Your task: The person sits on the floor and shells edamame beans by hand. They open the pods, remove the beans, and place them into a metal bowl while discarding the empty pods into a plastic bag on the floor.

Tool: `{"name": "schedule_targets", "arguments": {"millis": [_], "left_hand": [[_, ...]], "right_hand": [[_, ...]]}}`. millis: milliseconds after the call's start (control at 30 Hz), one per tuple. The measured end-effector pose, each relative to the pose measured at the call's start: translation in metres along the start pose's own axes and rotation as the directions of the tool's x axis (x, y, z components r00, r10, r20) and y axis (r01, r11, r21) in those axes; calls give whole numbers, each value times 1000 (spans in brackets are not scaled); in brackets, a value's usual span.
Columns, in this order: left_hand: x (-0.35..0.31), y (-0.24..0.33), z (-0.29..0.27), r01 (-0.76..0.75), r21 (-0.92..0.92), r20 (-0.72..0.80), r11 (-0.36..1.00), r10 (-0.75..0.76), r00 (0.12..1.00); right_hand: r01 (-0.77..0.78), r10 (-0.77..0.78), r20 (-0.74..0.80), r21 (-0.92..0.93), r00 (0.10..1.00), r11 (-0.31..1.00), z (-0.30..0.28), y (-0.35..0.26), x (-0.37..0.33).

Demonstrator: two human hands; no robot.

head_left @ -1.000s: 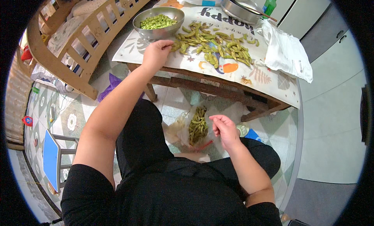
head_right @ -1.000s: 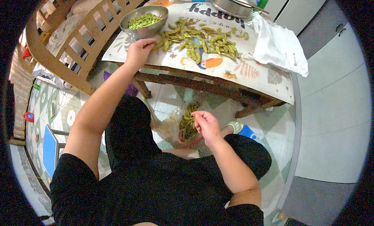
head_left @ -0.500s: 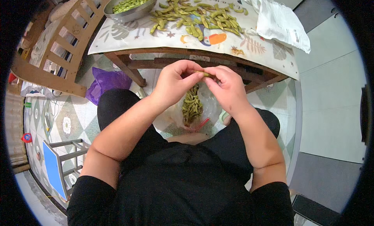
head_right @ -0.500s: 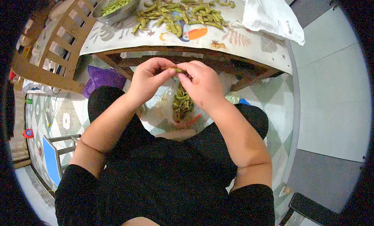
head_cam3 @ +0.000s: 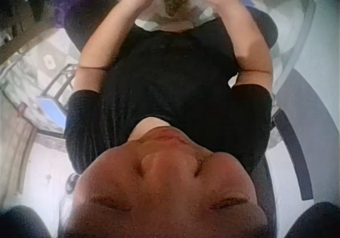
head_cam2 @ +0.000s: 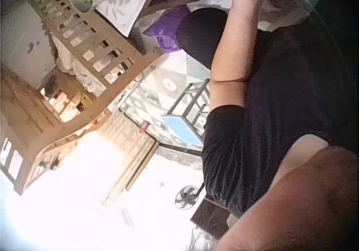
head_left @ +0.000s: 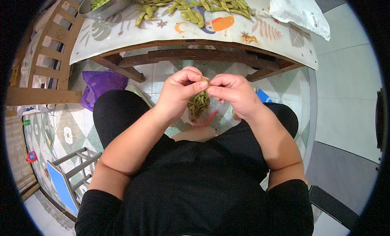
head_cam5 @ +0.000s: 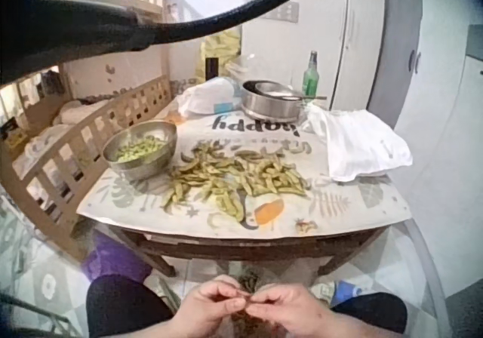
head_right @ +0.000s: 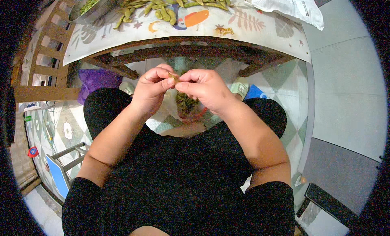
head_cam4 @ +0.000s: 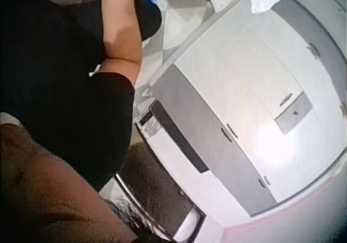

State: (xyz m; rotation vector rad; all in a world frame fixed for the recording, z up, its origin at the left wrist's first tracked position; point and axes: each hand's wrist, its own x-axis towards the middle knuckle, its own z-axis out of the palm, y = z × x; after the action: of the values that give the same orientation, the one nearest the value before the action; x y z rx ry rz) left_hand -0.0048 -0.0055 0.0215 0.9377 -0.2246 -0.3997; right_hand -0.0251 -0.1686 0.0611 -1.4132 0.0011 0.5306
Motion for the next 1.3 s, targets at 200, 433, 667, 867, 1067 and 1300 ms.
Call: {"name": "schedule_targets", "arguments": {"millis": [200, 433, 667, 867, 1067, 1300], "left_hand": [[4, -9, -6, 32, -57, -21, 998, -34, 999], [12, -13, 0, 131, -314, -100, 940, -170, 980], [19, -20, 1, 196, -514, -154, 835, -315, 936], [23, -18, 8, 352, -701, -51, 620, -537, 842], [24, -22, 7, 293, -503, -156, 813, -419, 895], [25, -13, -4, 291, -316, -276, 903, -381, 882]], "right_hand": [[-90, 89, 16, 121, 996, 989, -5, 7, 10], [-140, 129, 52, 394, 990, 909, -11, 12, 19], [6, 22, -121, 230, 992, 973, -3, 22, 26], [152, -201, -288, -183, 936, 971, 0, 36, 32], [214, -593, -184, -816, 784, 537, -5, 23, 40], [153, -395, -205, -691, 895, 707, -8, 21, 44]]}}
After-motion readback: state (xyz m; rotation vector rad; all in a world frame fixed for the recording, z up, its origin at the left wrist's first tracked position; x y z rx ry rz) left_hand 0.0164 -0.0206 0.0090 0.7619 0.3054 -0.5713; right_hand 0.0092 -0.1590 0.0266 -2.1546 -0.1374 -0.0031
